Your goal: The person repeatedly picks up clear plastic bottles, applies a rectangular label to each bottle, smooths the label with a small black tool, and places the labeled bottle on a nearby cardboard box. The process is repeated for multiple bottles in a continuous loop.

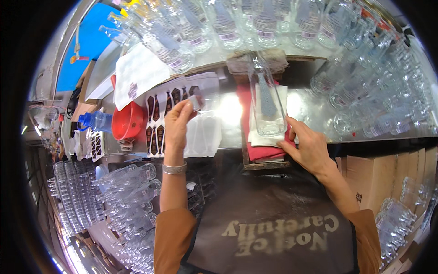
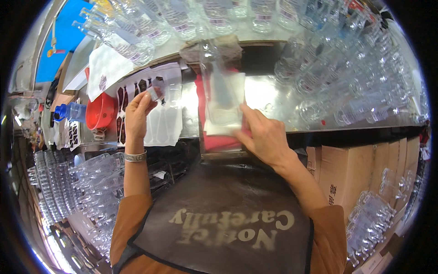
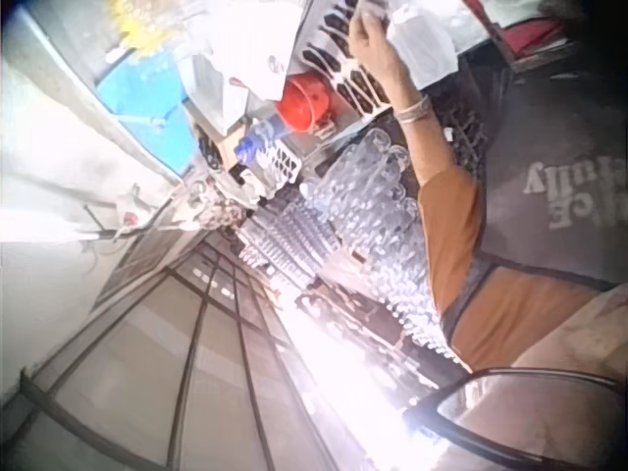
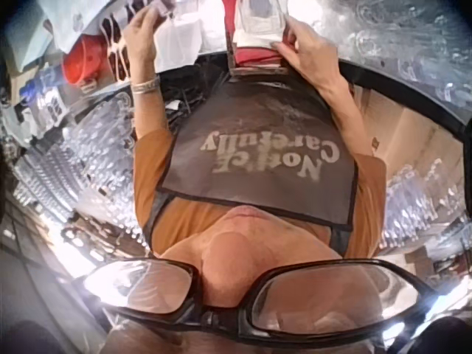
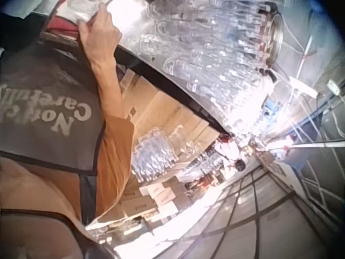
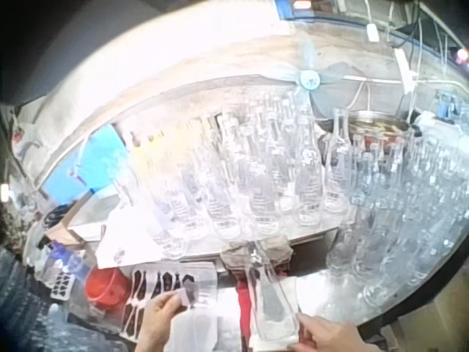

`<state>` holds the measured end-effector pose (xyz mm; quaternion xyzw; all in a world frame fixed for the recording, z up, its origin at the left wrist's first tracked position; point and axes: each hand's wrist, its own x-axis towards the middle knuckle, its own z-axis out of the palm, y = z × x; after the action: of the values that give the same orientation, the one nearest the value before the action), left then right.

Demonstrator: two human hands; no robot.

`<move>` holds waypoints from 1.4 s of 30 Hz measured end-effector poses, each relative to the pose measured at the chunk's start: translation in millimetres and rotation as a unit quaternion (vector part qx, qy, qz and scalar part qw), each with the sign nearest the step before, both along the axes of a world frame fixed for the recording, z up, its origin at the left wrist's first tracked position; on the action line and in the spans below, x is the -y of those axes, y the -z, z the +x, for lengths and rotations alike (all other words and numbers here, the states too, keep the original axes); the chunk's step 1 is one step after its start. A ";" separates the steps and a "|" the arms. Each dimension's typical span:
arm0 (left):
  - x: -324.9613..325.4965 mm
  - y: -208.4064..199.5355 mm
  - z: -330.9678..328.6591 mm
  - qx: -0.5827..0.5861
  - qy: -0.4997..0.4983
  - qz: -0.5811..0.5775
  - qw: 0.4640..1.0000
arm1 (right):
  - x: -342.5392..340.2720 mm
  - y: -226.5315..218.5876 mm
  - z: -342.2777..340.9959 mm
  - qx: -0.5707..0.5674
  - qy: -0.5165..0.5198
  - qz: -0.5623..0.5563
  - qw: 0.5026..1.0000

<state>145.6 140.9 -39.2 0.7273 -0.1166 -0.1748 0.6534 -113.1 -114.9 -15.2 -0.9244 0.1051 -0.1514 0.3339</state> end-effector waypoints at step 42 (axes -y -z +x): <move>115.0 -22.0 -100.5 0.340 0.146 0.052 0.928 | 44.6 -0.1 63.7 -0.008 -0.024 0.266 0.964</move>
<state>45.1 25.8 -17.1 0.7511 -0.4273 -0.0160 0.5029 -49.5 -159.5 -15.1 -0.8060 0.1219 -0.1023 0.5701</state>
